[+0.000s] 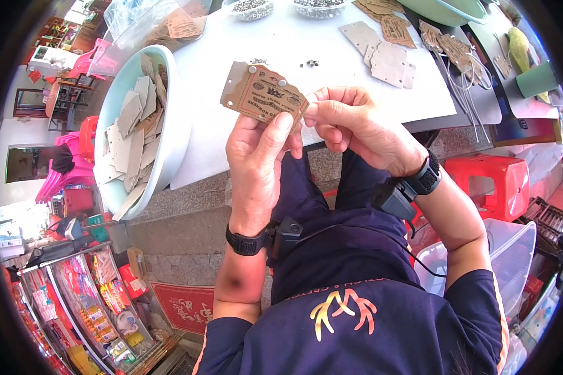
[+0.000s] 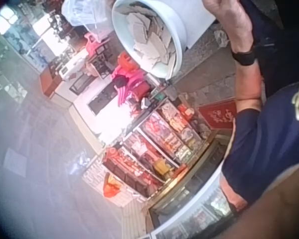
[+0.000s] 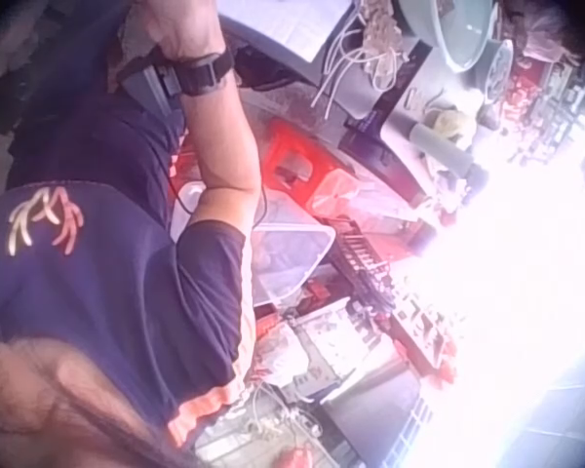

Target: Attaching small metal studs to pre-punched cardboard shoe components by hand.

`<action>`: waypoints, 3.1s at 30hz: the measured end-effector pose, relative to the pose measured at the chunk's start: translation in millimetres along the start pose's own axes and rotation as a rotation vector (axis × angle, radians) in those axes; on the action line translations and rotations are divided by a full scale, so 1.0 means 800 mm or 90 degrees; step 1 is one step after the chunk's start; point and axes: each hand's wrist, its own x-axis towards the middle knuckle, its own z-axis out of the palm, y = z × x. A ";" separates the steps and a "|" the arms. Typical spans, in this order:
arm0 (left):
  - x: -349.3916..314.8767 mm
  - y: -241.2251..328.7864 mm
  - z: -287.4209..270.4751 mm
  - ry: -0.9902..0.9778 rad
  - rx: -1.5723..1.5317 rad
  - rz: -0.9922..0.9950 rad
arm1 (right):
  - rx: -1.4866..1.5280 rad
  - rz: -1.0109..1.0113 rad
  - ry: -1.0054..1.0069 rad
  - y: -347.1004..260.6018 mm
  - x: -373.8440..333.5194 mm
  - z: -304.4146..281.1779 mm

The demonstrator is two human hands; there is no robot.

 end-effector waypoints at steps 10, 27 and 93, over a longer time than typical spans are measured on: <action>-0.002 -0.001 0.001 0.021 -0.002 0.024 | 0.036 -0.003 -0.012 0.007 -0.001 0.004; -0.004 -0.003 0.011 0.086 0.120 0.127 | -0.087 -0.077 0.016 0.014 0.004 0.010; -0.005 0.001 -0.003 0.033 0.020 -0.021 | -0.087 -0.042 0.047 0.011 0.006 0.015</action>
